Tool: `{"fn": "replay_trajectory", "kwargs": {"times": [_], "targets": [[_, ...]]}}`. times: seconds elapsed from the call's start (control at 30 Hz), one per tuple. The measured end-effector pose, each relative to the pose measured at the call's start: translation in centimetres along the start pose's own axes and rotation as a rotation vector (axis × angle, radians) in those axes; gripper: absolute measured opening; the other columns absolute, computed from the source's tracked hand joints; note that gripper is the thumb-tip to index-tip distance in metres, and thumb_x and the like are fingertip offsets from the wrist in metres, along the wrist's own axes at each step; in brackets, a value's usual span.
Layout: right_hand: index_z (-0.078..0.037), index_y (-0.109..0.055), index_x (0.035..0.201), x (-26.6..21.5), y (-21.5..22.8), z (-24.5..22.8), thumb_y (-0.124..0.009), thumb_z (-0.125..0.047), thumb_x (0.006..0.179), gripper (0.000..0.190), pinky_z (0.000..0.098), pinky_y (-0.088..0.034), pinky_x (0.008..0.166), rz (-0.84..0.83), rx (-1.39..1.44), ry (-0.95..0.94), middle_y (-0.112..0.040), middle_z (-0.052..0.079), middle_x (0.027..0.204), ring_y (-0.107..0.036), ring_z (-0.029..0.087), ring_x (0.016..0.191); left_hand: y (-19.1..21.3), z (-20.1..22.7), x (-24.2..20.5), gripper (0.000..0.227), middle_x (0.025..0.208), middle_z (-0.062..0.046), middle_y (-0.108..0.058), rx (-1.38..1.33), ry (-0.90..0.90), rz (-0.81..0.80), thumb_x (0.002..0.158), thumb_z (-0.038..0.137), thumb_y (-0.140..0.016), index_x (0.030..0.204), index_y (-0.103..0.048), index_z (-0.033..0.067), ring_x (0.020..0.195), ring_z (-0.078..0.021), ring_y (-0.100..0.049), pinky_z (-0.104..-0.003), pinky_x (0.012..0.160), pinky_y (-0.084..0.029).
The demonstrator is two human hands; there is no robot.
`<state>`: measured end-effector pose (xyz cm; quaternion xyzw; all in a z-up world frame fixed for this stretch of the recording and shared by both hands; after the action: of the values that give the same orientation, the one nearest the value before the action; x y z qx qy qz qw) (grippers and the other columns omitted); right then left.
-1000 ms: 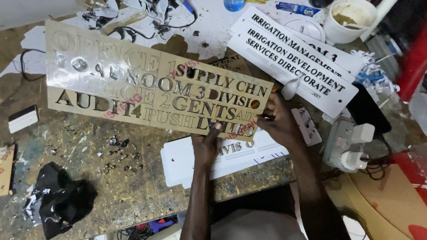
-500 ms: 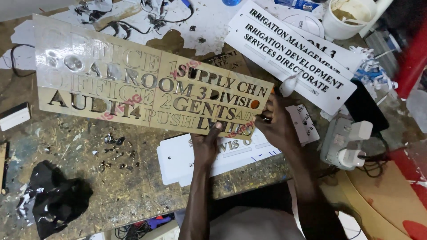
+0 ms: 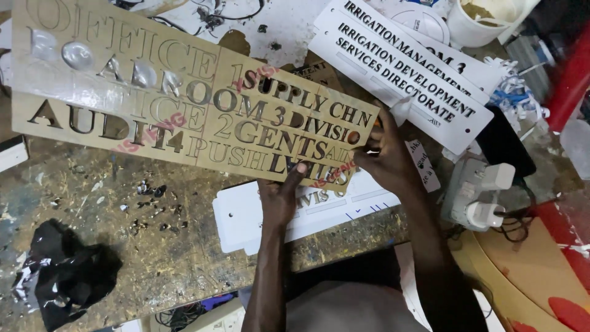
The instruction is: A person aligns a stencil containing cut-out letters onto a base board and presses them down to prepare a sign.
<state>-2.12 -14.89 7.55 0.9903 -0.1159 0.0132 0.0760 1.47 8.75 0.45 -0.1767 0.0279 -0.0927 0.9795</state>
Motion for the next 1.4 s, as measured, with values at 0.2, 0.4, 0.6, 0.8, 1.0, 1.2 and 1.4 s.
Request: {"fn": "replay_trajectory", "kwargs": {"times": [0.2,0.4,0.6,0.8,1.0,1.2,1.4], "targets": [[-0.002,-0.013,0.18,0.2,-0.3,0.2,-0.067,0.013,0.085,0.11,0.0371,-0.064,0.078,0.034,-0.081,-0.049,-0.06,0.015,0.091,-0.071,0.024,0.092,0.4,-1.1,0.1,0.067,0.134,-0.024,-0.079,0.088,0.006,0.004,0.098,0.015,-0.086,0.159,-0.06,0.0016,0.121,-0.0372,-0.076,-0.059,0.119,-0.057],[-0.002,-0.009,0.183,-0.3,-0.2,2.1,-0.069,0.008,0.093,0.108,0.0428,-0.065,0.073,0.105,-0.101,-0.042,-0.069,0.031,0.105,-0.074,0.029,0.097,0.7,-0.9,0.8,0.067,0.133,-0.02,-0.081,0.045,-0.018,-0.009,0.098,0.012,-0.083,0.16,-0.06,0.0049,0.118,-0.0326,-0.078,-0.058,0.114,-0.06],[0.002,-0.019,0.181,0.3,1.6,4.4,-0.074,0.007,0.097,0.1,0.043,-0.075,0.08,-0.069,0.099,0.076,-0.078,0.029,0.111,-0.081,0.033,0.1,-0.6,1.1,-0.4,0.079,0.139,-0.019,-0.079,-0.205,-0.014,0.045,0.094,0.008,-0.081,0.168,-0.053,0.0055,0.119,-0.0342,-0.077,-0.056,0.113,-0.06],[0.004,-0.05,0.165,0.0,0.8,3.6,-0.074,0.005,0.096,0.074,0.0475,-0.076,0.072,-0.001,0.014,0.071,-0.072,0.021,0.1,-0.077,0.03,0.091,-0.3,0.3,-0.1,0.076,0.139,-0.02,-0.079,-0.212,-0.014,0.049,0.096,0.006,-0.081,0.167,-0.054,0.0075,0.12,-0.0317,-0.077,-0.054,0.113,-0.062],[0.007,-0.065,0.132,0.2,0.8,6.0,-0.072,0.004,0.094,0.038,0.0508,-0.076,0.072,0.022,0.077,-0.007,-0.07,0.022,0.099,-0.076,0.035,0.093,2.3,-2.3,0.7,0.08,0.141,-0.023,-0.076,-0.061,0.004,0.032,0.096,0.012,-0.085,0.167,-0.05,0.0046,0.121,-0.0354,-0.076,-0.057,0.119,-0.058],[0.005,-0.064,0.131,-0.2,0.1,6.3,-0.065,0.008,0.092,0.04,0.0498,-0.072,0.08,0.035,0.04,0.057,-0.07,0.02,0.104,-0.072,0.034,0.1,-0.9,0.6,-0.6,0.066,0.105,-0.017,-0.079,0.035,0.075,0.037,0.095,0.026,-0.086,0.153,-0.062,0.0036,0.082,-0.0255,-0.074,-0.042,0.08,-0.07],[0.002,-0.064,0.129,-1.0,0.3,4.9,-0.07,0.005,0.094,0.036,0.0504,-0.071,0.084,0.016,0.103,0.068,-0.071,0.018,0.101,-0.072,0.031,0.1,-0.9,1.2,-1.4,0.063,0.103,-0.015,-0.081,0.111,0.041,0.054,0.094,0.026,-0.088,0.149,-0.067,0.0037,0.077,-0.0227,-0.074,-0.041,0.071,-0.068]]}}
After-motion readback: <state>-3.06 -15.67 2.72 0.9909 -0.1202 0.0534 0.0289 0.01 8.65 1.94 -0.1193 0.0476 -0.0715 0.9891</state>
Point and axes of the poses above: each hand's wrist, its own x-axis towards the middle knuckle, its own y-axis out of the back of the hand, z = x × y, the point moved 1 cm from there along x, towards the middle knuckle
